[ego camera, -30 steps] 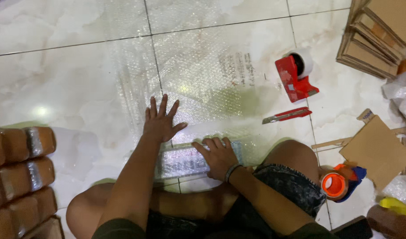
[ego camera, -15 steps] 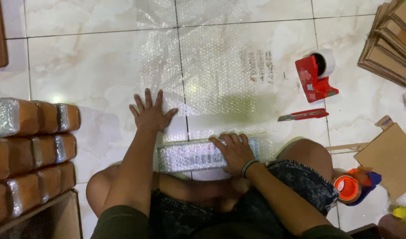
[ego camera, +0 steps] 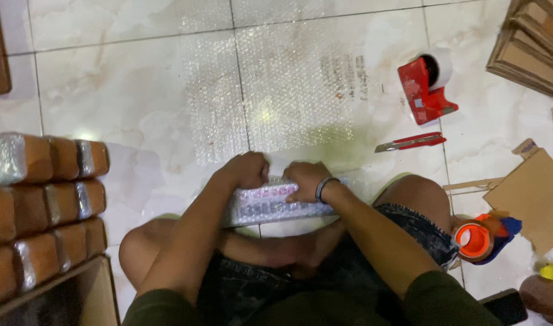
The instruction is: The person sits on the floor and wraps rectangular boxes in bubble wrap. They use a handheld tape dispenser to secure the bubble wrap around each item and then place the wrapped packages into a cardboard box.
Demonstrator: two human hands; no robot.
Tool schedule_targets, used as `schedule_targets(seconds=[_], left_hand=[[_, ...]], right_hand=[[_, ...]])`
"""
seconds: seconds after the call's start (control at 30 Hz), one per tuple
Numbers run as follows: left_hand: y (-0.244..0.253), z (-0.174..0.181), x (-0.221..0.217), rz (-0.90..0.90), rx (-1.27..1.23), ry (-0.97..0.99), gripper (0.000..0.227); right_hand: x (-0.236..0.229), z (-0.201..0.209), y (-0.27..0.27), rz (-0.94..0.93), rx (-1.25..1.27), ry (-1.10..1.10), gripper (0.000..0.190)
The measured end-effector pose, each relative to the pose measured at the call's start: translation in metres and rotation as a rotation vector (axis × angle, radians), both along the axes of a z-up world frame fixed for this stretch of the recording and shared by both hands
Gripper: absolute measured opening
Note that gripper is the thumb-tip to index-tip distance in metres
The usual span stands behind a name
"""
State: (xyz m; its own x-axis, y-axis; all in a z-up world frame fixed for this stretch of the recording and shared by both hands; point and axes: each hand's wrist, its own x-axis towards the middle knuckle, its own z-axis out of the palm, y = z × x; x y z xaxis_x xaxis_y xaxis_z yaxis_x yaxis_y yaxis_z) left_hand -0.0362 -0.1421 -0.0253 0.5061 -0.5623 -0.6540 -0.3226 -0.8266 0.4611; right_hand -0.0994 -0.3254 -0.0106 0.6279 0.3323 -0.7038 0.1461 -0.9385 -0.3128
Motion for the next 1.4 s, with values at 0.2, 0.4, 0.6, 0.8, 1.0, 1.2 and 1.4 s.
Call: schedule_targets(seconds=[0.2,0.4,0.6,0.8,1.0,1.2,1.4], left_hand=[[-0.007,0.080,-0.029,-0.201,-0.301,-0.080,0.090],[-0.025,0.047,-0.054,-0.240,-0.191,-0.578,0.057],[-0.031,0.021,-0.067,-0.147,-0.162,-0.748,0.045],[-0.029,-0.001,-0.072,-0.080,-0.269,-0.898,0.038],[-0.029,-0.006,-0.075,-0.052,-0.290,-0.955,0.037],[-0.031,-0.007,-0.074,-0.054,-0.310,-0.975,0.037],[-0.031,-0.008,-0.070,-0.083,-0.401,-1.083,0.034]], right_hand=[[-0.024,0.009,-0.032,0.192,0.286,-0.840,0.040],[0.030,-0.005,-0.185,-0.301,0.260,-1.146,0.039],[0.028,-0.033,-0.315,-1.185,-0.048,-0.716,0.064],[0.036,-0.034,-0.334,-1.339,0.045,-0.524,0.037],[0.038,-0.003,-0.306,-1.649,0.367,-0.366,0.033],[-0.009,-0.047,-0.291,-1.924,0.875,-0.583,0.013],[-0.009,-0.021,-0.279,-1.898,0.342,-0.783,0.013]])
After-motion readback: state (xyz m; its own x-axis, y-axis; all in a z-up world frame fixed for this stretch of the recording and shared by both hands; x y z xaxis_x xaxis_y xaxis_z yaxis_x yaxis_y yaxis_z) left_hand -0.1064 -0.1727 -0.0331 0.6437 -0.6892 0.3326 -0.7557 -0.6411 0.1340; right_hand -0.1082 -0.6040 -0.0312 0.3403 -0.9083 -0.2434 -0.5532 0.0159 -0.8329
